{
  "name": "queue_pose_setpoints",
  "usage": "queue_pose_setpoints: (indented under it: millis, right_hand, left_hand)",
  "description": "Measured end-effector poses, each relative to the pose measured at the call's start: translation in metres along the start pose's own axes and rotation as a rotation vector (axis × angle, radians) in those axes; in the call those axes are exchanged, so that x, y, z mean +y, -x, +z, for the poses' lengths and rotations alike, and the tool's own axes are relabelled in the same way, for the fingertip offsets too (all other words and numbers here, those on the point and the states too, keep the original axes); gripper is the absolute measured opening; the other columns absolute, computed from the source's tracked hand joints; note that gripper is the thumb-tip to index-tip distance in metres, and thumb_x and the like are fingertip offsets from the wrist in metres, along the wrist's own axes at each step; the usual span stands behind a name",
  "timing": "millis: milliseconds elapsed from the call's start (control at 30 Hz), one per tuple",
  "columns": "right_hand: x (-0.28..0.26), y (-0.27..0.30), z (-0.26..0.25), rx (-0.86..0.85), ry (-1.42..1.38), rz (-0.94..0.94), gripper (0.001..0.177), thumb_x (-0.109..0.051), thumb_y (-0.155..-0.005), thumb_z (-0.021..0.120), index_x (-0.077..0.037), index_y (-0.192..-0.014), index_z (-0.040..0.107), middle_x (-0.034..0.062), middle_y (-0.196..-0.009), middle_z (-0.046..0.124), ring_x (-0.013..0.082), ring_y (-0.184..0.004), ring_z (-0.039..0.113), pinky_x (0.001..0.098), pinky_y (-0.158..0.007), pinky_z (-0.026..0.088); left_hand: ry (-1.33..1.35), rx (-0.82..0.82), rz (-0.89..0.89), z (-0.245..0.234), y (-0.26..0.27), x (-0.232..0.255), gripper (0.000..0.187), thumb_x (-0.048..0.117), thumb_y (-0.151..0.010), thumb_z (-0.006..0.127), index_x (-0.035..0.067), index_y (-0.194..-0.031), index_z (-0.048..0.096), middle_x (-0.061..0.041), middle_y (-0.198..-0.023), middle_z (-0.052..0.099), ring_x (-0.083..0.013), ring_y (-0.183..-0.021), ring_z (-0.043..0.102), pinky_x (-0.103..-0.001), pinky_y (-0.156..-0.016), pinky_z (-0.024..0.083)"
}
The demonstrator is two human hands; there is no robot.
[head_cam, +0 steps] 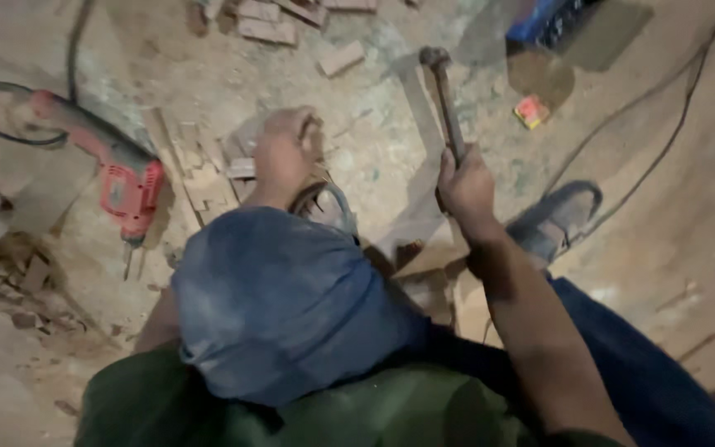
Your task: The person repeatedly picks up small wooden blocks and nails, then uses a hammer to drive the nails into the blocks. The person works on multiple blocks one at a time, placing finished pieces aside.
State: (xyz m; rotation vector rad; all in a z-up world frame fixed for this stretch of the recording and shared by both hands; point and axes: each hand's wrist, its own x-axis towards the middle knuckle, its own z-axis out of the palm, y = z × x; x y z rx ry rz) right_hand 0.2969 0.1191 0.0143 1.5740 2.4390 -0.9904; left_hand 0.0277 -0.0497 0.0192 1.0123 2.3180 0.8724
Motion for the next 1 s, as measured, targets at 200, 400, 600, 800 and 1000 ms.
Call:
queue_pose_setpoints:
  millis: [200,400,600,800,1000]
  right_hand:
    - [0.007,0.001,0.003,0.011,-0.006,-0.003,0.026,-0.025,-0.103,0.064,0.0,-0.11,0.06,0.028,-0.082,0.069,0.0504,-0.077,0.068,0.0566,-0.066,0.052]
    - [0.008,0.001,0.004,-0.013,0.022,0.01,0.026,-0.025,-0.104,0.064,-0.001,-0.112,0.059,0.0277,-0.085,0.071,0.0501,-0.078,0.068,0.0573,-0.067,0.052]
    - [0.01,-0.005,0.007,-0.019,0.033,0.021,0.028,-0.026,-0.103,0.064,0.0,-0.112,0.057,0.0288,-0.084,0.069,0.0512,-0.078,0.068,0.0582,-0.067,0.052]
    - [0.012,0.002,0.006,-0.008,0.01,-0.008,0.026,-0.025,-0.104,0.064,-0.001,-0.111,0.058,0.0277,-0.085,0.07,0.0507,-0.078,0.067,0.0575,-0.067,0.052]
    - [0.008,-0.001,0.005,-0.004,-0.001,0.023,0.026,-0.027,-0.103,0.063,-0.003,-0.113,0.061,0.0265,-0.085,0.071,0.0495,-0.079,0.069,0.0569,-0.068,0.052]
  left_hand:
    - [-0.146,-0.217,0.076,0.002,0.001,0.001,0.011,0.016,-0.094,0.072,0.01,-0.103,0.074,-0.011,-0.104,0.072,-0.0332,-0.097,0.067,-0.045,-0.084,0.055]
    - [-0.35,-0.287,0.153,0.043,0.007,-0.002,0.01,0.018,-0.092,0.066,0.009,-0.093,0.071,-0.011,-0.1,0.067,-0.0329,-0.099,0.066,-0.045,-0.083,0.054]
    - [-0.306,-0.23,0.194,0.045,0.0,-0.002,0.012,0.019,-0.091,0.066,0.007,-0.095,0.066,-0.014,-0.101,0.067,-0.0345,-0.103,0.065,-0.046,-0.086,0.054]
    - [0.099,-0.293,-0.094,0.018,-0.004,0.01,0.017,0.017,-0.099,0.07,0.003,-0.107,0.064,-0.02,-0.105,0.067,-0.0398,-0.099,0.064,-0.049,-0.083,0.051]
    - [0.285,-0.281,-0.258,0.013,-0.014,0.02,0.019,0.015,-0.095,0.071,0.005,-0.11,0.066,-0.018,-0.101,0.071,-0.0331,-0.095,0.071,-0.04,-0.082,0.054]
